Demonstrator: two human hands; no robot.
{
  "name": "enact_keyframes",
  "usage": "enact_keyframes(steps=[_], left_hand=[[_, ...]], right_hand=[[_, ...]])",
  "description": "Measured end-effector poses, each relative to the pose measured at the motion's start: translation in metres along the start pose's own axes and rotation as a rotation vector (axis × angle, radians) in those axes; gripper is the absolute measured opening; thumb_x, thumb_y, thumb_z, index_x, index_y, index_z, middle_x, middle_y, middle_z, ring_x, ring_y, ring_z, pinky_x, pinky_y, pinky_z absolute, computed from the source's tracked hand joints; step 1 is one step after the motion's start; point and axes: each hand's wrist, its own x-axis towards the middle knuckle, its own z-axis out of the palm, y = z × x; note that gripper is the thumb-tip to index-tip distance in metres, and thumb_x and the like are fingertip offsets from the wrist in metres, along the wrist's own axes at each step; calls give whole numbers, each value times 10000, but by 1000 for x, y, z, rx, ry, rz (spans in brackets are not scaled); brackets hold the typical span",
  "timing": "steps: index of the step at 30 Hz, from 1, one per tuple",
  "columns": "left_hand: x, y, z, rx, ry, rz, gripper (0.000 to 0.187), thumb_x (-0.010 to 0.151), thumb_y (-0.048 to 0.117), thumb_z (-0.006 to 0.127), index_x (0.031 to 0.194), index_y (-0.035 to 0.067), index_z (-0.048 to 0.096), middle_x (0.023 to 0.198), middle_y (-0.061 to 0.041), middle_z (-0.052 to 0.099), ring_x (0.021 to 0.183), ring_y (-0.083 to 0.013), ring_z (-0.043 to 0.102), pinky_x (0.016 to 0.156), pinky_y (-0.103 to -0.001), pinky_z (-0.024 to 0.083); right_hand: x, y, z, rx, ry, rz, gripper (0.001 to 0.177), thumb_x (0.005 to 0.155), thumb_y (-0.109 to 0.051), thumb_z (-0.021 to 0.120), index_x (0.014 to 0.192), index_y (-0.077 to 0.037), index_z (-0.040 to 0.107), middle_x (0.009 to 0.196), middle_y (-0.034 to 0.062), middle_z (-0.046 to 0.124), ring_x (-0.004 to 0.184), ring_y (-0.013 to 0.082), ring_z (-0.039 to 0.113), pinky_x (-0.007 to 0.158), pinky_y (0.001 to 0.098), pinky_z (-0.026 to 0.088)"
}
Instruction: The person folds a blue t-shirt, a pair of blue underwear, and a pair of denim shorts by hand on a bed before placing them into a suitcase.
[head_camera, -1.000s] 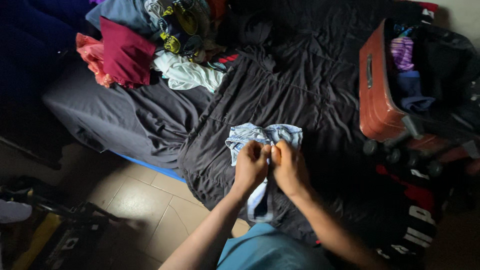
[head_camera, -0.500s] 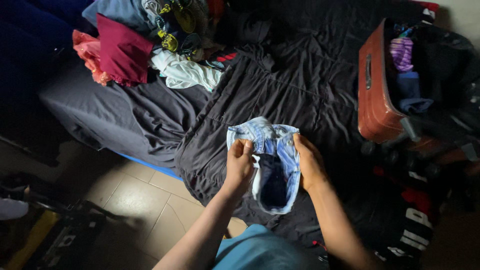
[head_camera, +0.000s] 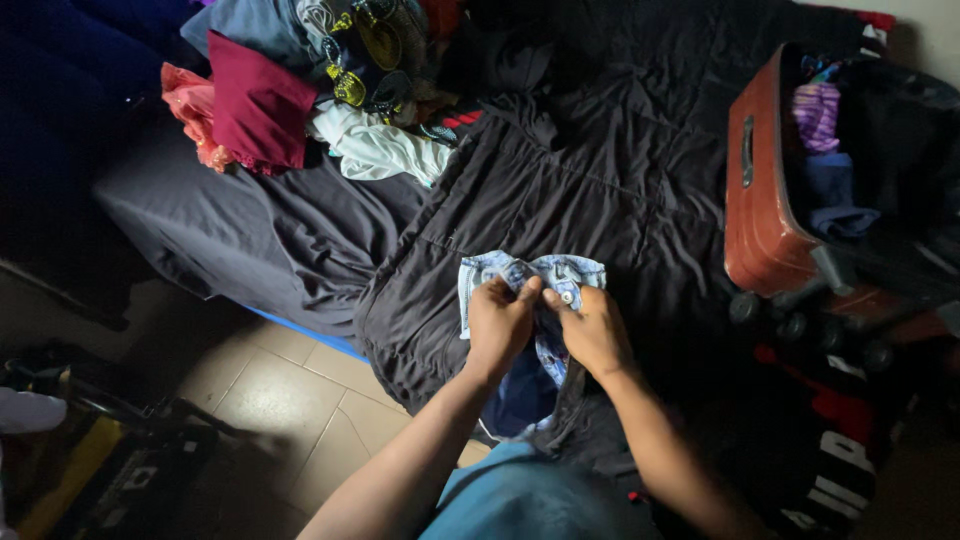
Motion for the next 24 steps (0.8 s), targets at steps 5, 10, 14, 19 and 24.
enact_keyframes(steps=[5, 10, 14, 19, 24], left_hand=[[-3, -11, 5, -1, 68, -142, 387, 933, 322, 729, 698, 37, 613, 562, -6, 564, 503, -87, 453, 455, -299, 361], [15, -33, -1, -134, 8, -206, 425, 973, 300, 697, 659, 37, 585, 545, 18, 552, 480, -76, 452, 430, -289, 344], [34, -71, -12, -443, 66, -238, 310, 989, 240, 668, 752, 56, 592, 614, -3, 547, 500, -111, 468, 469, -313, 399], [51, -58, -33, -987, 4, -135, 345, 1063, 261, 639, 781, 86, 546, 677, -8, 551, 571, -131, 515, 542, -319, 452], [41, -17, -26, -1066, 230, -493, 208, 993, 294, 604, 887, 118, 633, 714, -12, 564, 631, -157, 550, 629, -387, 529]], right_hand=[[12, 5, 19, -285, 99, 109, 414, 908, -374, 768, 861, 33, 708, 843, 269, 685, 799, 413, 684, 661, 455, 516], [10, 13, 14, 506, -70, 69, 218, 925, -243, 757, 928, -26, 752, 826, 49, 732, 703, 124, 630, 619, 313, 507], [12, 8, -4, 799, -133, 250, 178, 949, -219, 751, 887, -53, 735, 826, -10, 716, 675, 74, 606, 599, 264, 483], [21, -4, -22, 860, -8, 423, 190, 936, -247, 730, 872, -68, 725, 818, 7, 715, 686, 99, 650, 619, 274, 521], [12, -7, -15, 883, -62, 416, 211, 899, -282, 712, 883, -72, 729, 825, 3, 730, 714, 92, 683, 638, 284, 566]])
